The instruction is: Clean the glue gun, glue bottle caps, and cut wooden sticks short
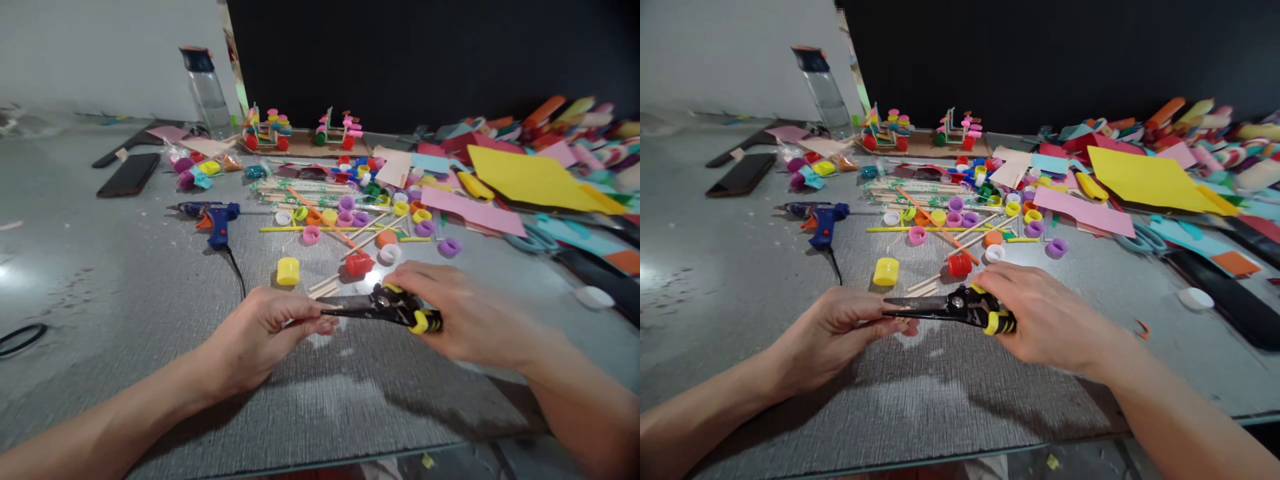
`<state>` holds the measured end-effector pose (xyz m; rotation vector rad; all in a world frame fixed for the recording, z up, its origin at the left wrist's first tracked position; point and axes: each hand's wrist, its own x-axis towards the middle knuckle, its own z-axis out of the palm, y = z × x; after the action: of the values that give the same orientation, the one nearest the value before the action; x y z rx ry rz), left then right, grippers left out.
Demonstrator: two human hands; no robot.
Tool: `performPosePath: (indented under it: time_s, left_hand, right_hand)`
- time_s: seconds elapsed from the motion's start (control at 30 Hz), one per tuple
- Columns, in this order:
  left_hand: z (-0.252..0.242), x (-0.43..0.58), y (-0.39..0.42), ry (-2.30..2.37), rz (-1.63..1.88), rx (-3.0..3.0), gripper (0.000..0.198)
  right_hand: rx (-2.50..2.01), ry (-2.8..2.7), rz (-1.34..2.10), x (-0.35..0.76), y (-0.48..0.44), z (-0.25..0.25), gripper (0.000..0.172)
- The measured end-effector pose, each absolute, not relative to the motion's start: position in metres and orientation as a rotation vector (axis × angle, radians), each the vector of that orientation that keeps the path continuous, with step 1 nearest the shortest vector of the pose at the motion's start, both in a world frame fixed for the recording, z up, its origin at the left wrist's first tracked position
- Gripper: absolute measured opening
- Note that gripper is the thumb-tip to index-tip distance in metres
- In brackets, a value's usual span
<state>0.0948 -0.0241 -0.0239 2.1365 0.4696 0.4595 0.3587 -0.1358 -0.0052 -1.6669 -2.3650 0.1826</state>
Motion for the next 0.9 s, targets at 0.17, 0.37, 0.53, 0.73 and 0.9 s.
performPosePath:
  time_s: [0.17,0.37,0.53,0.73,0.9]
  left_hand:
    - [-0.024,0.095,-0.024,0.487,0.444,2.008,0.021]
    - [-0.026,0.099,-0.025,0.576,0.448,1.708,0.016]
    - [-0.020,0.102,-0.026,0.668,0.519,1.400,0.015]
    - [-0.024,0.101,-0.024,0.591,0.563,1.034,0.009]
    - [-0.025,0.102,-0.025,0.573,0.566,0.937,0.007]
  right_hand:
    - [-1.688,-2.350,0.139,0.359,-0.135,-0.006,0.021]
    - [-1.642,-2.265,0.106,0.362,-0.134,-0.010,0.041]
    - [-1.643,-2.255,0.112,0.361,-0.133,-0.017,0.049]
    - [-1.699,-2.237,0.153,0.357,-0.132,-0.022,0.052]
    - [-1.731,-2.266,0.110,0.359,-0.132,-0.023,0.048]
